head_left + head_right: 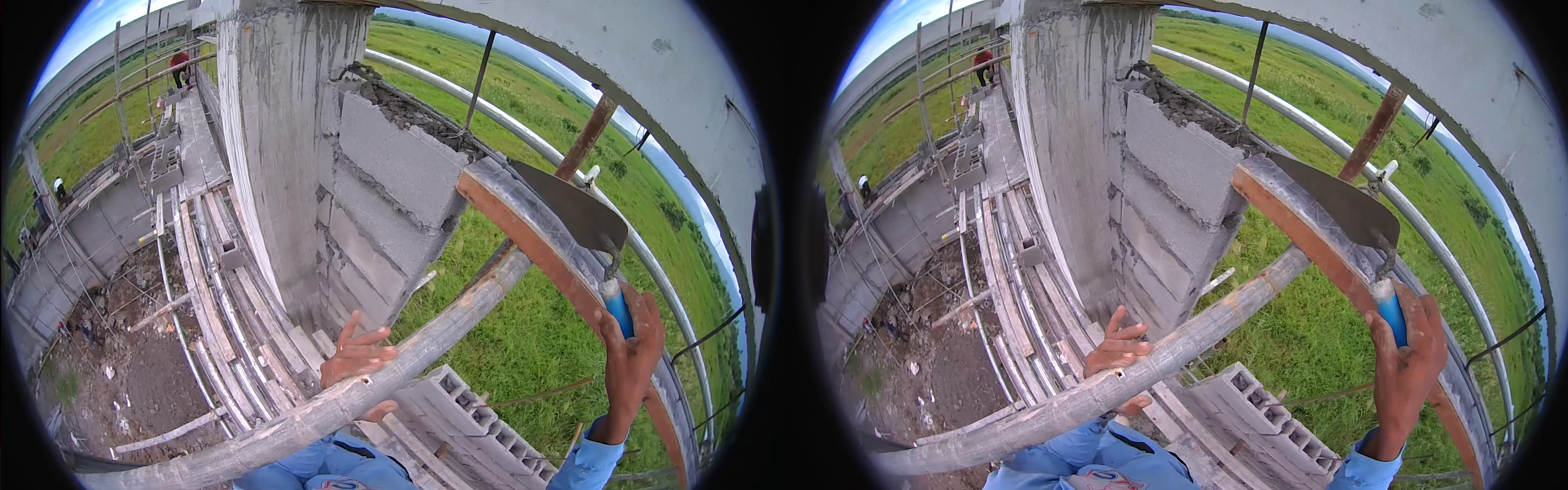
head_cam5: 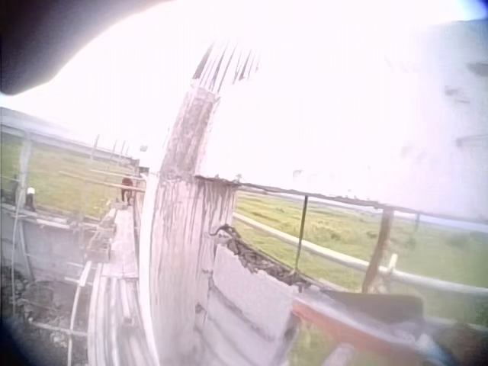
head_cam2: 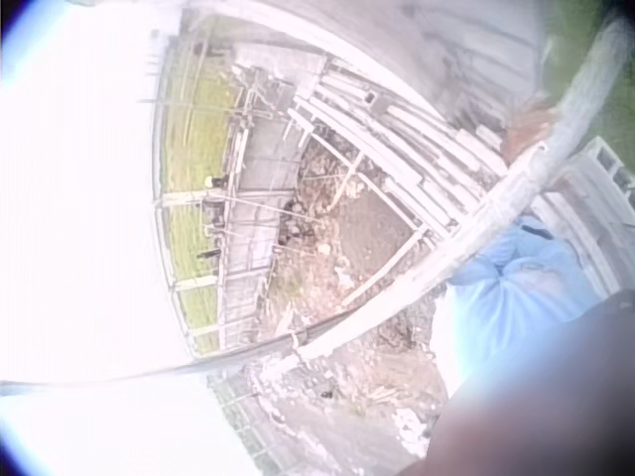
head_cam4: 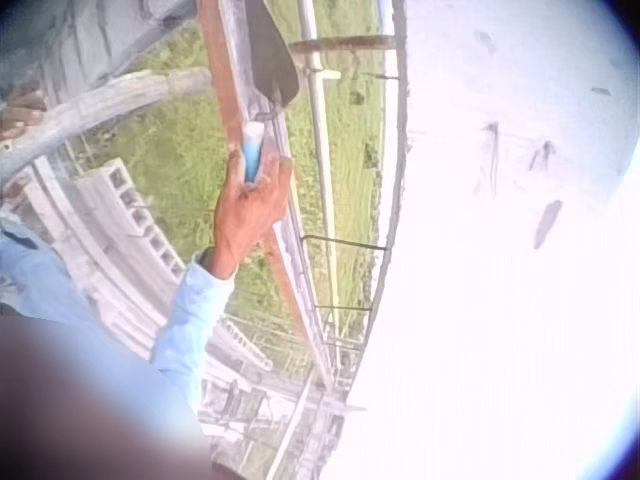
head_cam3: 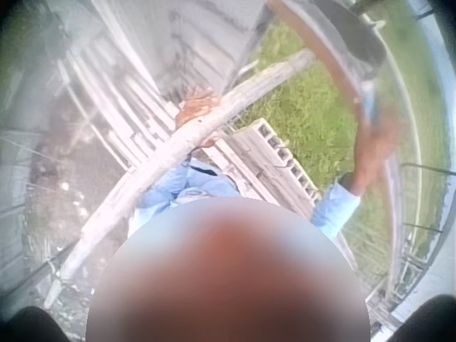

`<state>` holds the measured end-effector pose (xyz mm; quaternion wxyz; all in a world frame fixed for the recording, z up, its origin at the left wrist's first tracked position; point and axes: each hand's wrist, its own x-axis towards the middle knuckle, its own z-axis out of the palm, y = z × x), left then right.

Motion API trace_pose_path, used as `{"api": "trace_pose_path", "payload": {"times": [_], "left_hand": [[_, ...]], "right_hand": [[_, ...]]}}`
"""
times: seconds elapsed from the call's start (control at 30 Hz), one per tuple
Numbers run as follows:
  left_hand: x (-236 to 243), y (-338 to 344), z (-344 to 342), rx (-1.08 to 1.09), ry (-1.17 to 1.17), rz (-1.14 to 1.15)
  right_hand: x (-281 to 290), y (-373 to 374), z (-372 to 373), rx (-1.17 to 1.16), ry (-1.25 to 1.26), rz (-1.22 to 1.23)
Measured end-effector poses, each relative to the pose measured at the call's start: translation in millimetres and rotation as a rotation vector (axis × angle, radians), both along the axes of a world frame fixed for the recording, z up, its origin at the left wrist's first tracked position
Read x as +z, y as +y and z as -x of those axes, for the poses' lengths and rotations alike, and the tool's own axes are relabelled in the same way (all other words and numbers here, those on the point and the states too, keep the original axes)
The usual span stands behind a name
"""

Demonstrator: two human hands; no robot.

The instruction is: The person scoops mortar from a pile on a wooden plank using a trowel and applies it to the joints of a partially built cinder block wall. The person repeatedly scoops mortar and spreads it along the top and side joints of the blocks.

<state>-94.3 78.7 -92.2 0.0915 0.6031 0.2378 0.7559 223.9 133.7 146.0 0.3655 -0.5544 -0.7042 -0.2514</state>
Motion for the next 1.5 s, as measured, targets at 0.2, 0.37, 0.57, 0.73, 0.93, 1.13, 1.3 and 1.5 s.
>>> {"api": "trace_pose_path", "payload": {"times": [0.2, 0.37, 0.57, 0.73, 0.93, 1.13, 1.3, 1.5], "left_hand": [[-11, 4, -16, -0.005, -0.148, -0.002], [-10, 0, -41, 0.064, -0.34, 0.055], [-25, 31, -74, -0.099, -0.243, 0.284], [-109, 37, -142, -0.388, 0.039, 0.825], [-232, 0, -217, -0.938, 1.272, 1.344], [-384, -106, -263, -1.337, 1.999, 0.856], [-512, -222, -281, -1.371, 1.942, 0.844], [-594, -288, -306, -1.212, 2.004, 0.711]], "right_hand": [[-145, -175, -155, -0.169, 1.001, 0.803], [-342, -301, -192, -0.408, 1.466, 1.015], [-562, -481, -151, -1.021, 1.746, 0.901], [-640, -584, -63, -1.381, 1.745, 0.747], [-688, -617, 16, -1.602, 2.016, 0.524], [-809, -604, 49, -1.867, 1.776, 0.649], [-954, -581, 30, -1.747, 2.14, 0.205], [-1134, -579, 8, -1.777, 2.217, -0.082]]}}
